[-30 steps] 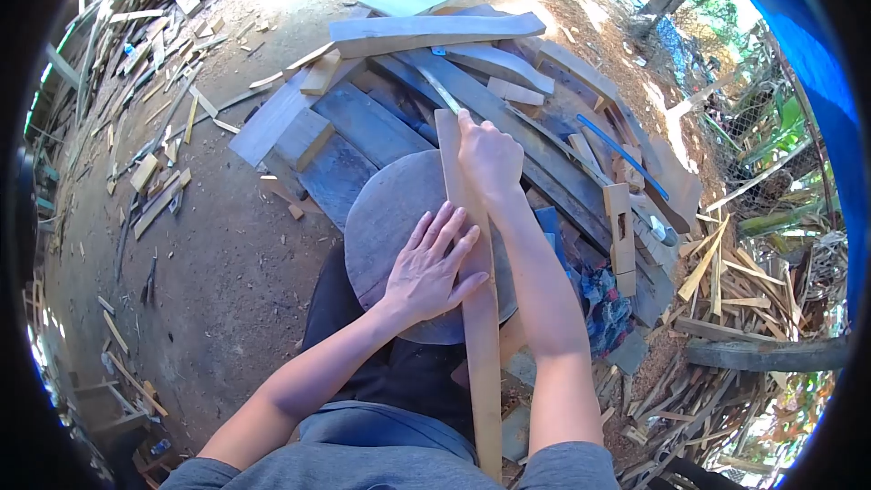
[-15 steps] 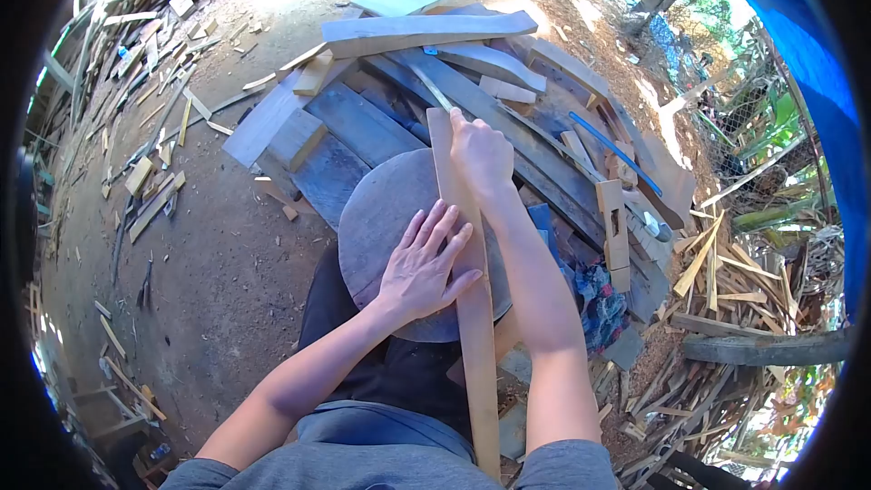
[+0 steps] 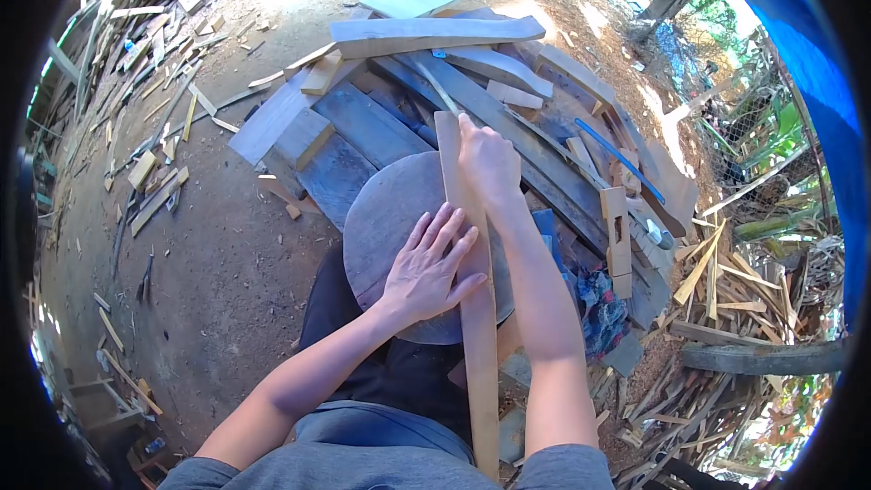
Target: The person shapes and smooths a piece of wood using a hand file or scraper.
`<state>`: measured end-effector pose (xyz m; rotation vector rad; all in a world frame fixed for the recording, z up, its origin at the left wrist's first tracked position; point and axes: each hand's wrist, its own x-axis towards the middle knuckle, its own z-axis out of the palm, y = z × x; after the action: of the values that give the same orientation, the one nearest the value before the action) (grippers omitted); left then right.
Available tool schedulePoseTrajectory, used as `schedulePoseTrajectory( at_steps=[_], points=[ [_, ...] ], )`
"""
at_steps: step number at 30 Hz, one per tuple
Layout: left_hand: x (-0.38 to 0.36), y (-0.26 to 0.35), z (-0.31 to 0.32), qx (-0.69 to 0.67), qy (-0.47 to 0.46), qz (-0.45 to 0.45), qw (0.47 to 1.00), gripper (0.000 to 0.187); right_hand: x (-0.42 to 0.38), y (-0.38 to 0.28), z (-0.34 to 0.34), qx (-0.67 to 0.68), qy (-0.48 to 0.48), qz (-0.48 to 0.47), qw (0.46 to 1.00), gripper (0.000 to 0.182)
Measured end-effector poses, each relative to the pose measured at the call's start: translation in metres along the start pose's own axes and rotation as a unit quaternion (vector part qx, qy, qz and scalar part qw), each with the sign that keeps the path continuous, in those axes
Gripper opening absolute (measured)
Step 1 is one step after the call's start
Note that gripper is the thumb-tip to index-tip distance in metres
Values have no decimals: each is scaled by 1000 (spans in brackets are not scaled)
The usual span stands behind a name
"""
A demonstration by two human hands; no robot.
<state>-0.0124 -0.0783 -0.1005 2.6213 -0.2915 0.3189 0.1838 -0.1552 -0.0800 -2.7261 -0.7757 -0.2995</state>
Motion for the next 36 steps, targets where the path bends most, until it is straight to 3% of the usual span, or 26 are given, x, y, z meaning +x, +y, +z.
schedulePoseTrajectory(
  at_steps=[4, 9, 18, 24, 29, 31, 36],
  points=[
    [0, 1, 2, -9, 9, 3, 1000, 67, -10, -3, -7, -9, 4, -6, 1000, 39],
    [1, 1, 0, 10, -16, -4, 1000, 68, -77, -20, -36, -54, -50, -4, 997, 41],
    [1, 0, 2, -16, 6, 4, 1000, 67, 5, -6, 6, -7, 11, -3, 1000, 40],
    [2, 0, 0, 9, -31, -8, 999, 70, -75, -26, -35, -49, -64, 4, 997, 42],
    [1, 0, 3, 4, 3, 4, 1000, 70, -20, -11, -8, -44, -24, 17, 999, 42],
    [0, 0, 4, 6, 7, 4, 1000, 70, 6, -2, 3, -47, 18, -18, 999, 39],
    [-2, -1, 5, -12, 15, 0, 1000, 69, -39, -16, -22, -73, -38, -6, 997, 41]
  ],
)
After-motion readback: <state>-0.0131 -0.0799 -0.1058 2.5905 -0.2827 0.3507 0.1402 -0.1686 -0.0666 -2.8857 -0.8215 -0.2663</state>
